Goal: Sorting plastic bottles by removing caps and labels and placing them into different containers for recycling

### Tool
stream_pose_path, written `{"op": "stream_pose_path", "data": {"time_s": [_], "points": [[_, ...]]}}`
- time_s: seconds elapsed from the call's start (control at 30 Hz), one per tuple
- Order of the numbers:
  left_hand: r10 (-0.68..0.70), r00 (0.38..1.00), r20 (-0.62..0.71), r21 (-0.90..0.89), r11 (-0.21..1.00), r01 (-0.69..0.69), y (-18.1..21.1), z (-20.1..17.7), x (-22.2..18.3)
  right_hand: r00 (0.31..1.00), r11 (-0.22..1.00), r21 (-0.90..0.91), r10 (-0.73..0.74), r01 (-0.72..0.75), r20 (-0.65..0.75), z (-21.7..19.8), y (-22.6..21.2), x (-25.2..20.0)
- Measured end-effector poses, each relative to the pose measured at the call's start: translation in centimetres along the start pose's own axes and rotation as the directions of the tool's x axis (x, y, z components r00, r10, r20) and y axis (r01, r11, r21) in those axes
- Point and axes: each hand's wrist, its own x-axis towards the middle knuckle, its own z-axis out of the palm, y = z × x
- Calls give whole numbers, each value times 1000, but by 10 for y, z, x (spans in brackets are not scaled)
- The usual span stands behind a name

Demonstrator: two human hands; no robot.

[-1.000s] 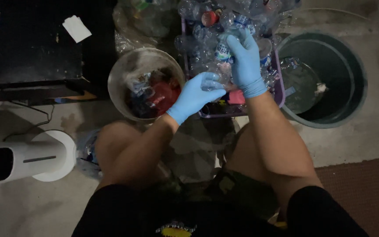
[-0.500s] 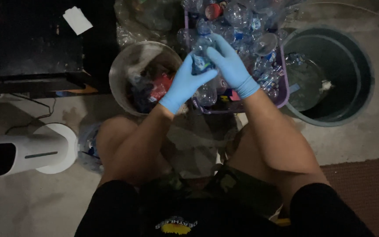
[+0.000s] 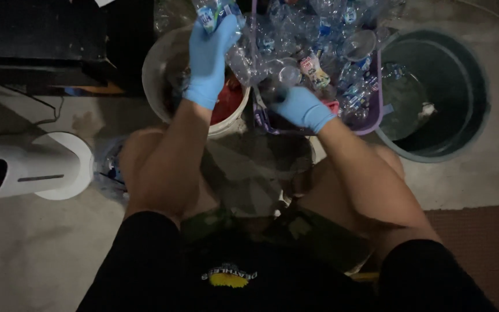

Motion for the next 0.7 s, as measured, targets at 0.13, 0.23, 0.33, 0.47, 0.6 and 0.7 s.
{"op": "stream_pose_path", "data": {"time_s": [0.13, 0.23, 0.33, 0.47, 0.6, 0.7], "points": [[31, 998, 50, -6, 1000, -31, 20, 11, -4, 980, 978, -164, -147, 125, -133, 58, 20, 20], [21, 999, 40, 48, 999, -23, 22, 12, -6, 992, 962, -274, -43, 9, -119, 88, 24, 29], [-4, 999, 40, 45, 999, 2, 14, 6, -9, 989, 946, -320, 2, -50, -149, 111, 35, 40], [-65, 996, 60, 73, 995, 60, 18, 6, -15, 992, 936, -351, -58, 15, -112, 117, 60, 61], [-80, 981, 179, -60, 994, 92, 23, 4, -14, 978, 918, -346, -208, 193, -7, 57, 62, 52], [-93, 977, 192, -59, 993, 106, 25, 3, -12, 991, 961, -248, -105, 124, 88, -11, 25, 12]]}}
